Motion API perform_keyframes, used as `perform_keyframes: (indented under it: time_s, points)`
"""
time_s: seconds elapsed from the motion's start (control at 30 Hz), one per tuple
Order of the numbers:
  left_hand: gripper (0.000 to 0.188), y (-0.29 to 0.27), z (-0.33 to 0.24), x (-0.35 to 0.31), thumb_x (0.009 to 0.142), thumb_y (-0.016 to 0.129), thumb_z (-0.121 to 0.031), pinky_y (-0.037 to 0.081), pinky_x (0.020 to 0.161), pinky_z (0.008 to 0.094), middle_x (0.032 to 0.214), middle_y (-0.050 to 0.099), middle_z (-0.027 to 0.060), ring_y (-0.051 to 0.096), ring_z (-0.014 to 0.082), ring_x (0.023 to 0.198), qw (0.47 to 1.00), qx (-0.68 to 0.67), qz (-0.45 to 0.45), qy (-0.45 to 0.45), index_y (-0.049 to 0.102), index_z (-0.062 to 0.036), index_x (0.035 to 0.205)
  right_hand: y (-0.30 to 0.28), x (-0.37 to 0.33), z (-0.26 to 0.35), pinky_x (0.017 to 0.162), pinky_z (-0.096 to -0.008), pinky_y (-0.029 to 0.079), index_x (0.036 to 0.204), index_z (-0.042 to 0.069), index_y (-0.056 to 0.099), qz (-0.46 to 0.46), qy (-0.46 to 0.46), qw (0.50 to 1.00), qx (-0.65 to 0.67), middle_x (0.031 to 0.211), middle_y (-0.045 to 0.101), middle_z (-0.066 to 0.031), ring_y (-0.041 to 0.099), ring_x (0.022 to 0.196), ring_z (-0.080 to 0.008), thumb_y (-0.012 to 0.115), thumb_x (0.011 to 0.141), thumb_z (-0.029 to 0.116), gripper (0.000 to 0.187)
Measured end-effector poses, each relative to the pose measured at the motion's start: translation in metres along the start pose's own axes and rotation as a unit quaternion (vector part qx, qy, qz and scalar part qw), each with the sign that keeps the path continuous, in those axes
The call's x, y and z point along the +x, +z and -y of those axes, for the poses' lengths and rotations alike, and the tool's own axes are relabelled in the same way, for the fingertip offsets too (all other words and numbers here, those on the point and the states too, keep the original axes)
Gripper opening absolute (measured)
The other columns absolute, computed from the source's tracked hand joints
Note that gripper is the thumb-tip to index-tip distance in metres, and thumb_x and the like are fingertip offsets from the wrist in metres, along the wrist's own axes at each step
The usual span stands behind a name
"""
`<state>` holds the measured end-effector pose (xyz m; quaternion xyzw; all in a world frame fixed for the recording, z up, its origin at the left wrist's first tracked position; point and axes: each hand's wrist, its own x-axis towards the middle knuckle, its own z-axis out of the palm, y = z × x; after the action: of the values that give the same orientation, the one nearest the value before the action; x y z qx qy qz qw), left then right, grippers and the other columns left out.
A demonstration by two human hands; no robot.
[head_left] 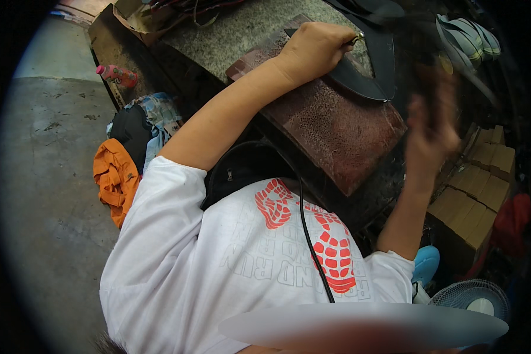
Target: The person works at a bench in a workshop, using a small metal tool to mark or score a black shoe sole piece on a textured block. They then use a hammer to tap the tool along the sole edge repeatedly. Finally, they handle several cardboard templates, aligning and inspecting them on the work surface.
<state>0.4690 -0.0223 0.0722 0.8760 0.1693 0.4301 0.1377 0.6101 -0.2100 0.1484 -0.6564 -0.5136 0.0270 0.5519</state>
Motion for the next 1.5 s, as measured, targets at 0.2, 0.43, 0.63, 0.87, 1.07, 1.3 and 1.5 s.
perform_keyframes:
  time_s: [0.2,0.43,0.63,0.87,1.07,1.3,1.5]
  points:
    - [0.013,0.006,0.008,-0.005,0.085,0.071,-0.013,0.057,0.069,0.0353,0.081,0.072,0.0131,0.071,0.0273,0.073,0.987,-0.055,-0.021,-0.147,0.071,-0.0044,0.095,-0.002,-0.028,-0.044,0.07,-0.0315,0.056,0.14,0.032,0.057,0.11,-0.008,0.965,-0.239,0.108,0.074,-0.0095,0.073,0.08,-0.0203,0.072,0.09,0.024,0.053]
    - [0.016,0.004,0.019,-0.008,0.086,0.072,-0.015,0.056,0.07,0.0273,0.08,0.074,0.0082,0.072,0.0132,0.073,0.94,-0.236,-0.001,-0.244,0.073,-0.0029,0.097,0.005,-0.035,-0.039,0.075,-0.0359,0.056,0.142,0.036,0.054,0.118,0.017,0.956,-0.269,0.105,0.075,-0.0093,0.074,0.086,-0.0242,0.07,0.092,0.03,0.053]
    - [0.021,0.006,0.021,-0.007,0.083,0.075,-0.02,0.057,0.074,0.03,0.083,0.073,0.01,0.072,0.0193,0.078,0.965,-0.169,0.002,-0.202,0.074,-0.0056,0.1,0.001,-0.043,-0.056,0.075,-0.0355,0.056,0.142,0.036,0.054,0.125,0.027,0.953,-0.276,0.106,0.075,-0.0092,0.074,0.086,-0.0229,0.07,0.092,0.03,0.053]
    - [0.022,0.008,0.017,-0.003,0.083,0.074,-0.017,0.057,0.076,0.0349,0.089,0.072,0.013,0.072,0.0281,0.083,0.987,-0.112,0.021,-0.113,0.072,-0.0053,0.101,-0.018,0.003,0.012,0.067,-0.0275,0.052,0.135,0.018,0.058,0.038,-0.093,0.986,-0.133,0.102,0.069,-0.0099,0.065,0.076,-0.0141,0.067,0.095,0.022,0.041]
    - [0.016,0.004,-0.001,-0.001,0.085,0.072,-0.013,0.054,0.067,0.0359,0.084,0.069,0.0152,0.07,0.032,0.078,0.999,-0.004,0.009,0.032,0.067,-0.0031,0.097,-0.003,-0.002,0.003,0.06,-0.0253,0.049,0.136,0.014,0.058,0.011,-0.025,0.999,0.042,0.095,0.072,-0.0089,0.064,0.069,-0.0123,0.065,0.097,0.031,0.043]
    - [0.017,0.008,0.007,-0.005,0.085,0.07,-0.015,0.057,0.071,0.0351,0.079,0.071,0.0128,0.072,0.0257,0.074,0.981,-0.107,-0.027,-0.16,0.071,-0.0046,0.098,-0.007,-0.044,-0.052,0.071,-0.0332,0.056,0.143,0.033,0.053,0.135,-0.001,0.957,-0.257,0.106,0.075,-0.0096,0.074,0.083,-0.0213,0.07,0.092,0.028,0.054]
    - [0.017,0.007,0.014,-0.007,0.086,0.072,-0.016,0.056,0.071,0.0284,0.081,0.074,0.0099,0.072,0.0158,0.075,0.943,-0.228,0.024,-0.24,0.073,-0.0039,0.098,-0.002,-0.043,-0.042,0.074,-0.0358,0.057,0.143,0.036,0.052,0.122,0.042,0.957,-0.26,0.103,0.075,-0.0096,0.075,0.087,-0.0231,0.07,0.093,0.03,0.054]
